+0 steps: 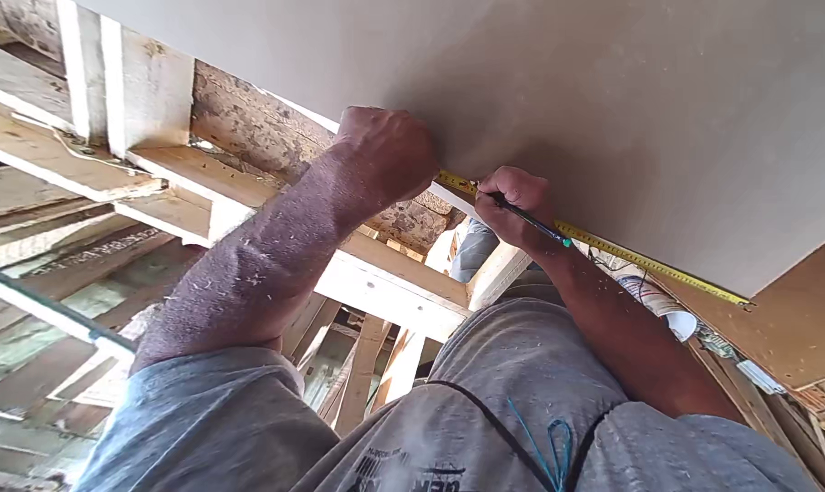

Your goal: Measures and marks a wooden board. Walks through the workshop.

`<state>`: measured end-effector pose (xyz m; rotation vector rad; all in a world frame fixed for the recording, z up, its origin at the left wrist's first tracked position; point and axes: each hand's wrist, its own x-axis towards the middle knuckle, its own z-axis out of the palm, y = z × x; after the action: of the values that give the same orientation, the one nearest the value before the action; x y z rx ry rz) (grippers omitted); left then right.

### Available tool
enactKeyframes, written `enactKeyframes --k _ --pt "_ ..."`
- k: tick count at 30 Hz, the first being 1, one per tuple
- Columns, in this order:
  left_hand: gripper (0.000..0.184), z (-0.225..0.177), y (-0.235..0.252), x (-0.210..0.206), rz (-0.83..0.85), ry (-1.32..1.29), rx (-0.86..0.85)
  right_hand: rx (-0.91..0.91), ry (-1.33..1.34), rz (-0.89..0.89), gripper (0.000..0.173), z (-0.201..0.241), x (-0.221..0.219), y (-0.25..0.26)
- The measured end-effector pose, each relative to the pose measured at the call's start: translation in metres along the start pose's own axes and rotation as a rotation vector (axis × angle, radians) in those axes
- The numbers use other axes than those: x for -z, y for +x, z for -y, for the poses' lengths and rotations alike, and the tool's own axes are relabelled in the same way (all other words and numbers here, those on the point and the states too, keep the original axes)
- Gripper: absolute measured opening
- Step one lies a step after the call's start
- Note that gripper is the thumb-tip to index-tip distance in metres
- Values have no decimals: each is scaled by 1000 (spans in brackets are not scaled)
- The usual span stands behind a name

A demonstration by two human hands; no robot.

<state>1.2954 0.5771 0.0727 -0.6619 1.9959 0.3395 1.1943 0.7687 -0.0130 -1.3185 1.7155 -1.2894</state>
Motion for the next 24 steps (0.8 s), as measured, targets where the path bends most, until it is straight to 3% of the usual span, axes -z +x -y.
enactKeyframes --k 24 --pt "43 -2 0 4 12 -1 14 -4 -41 -2 6 1 0 0"
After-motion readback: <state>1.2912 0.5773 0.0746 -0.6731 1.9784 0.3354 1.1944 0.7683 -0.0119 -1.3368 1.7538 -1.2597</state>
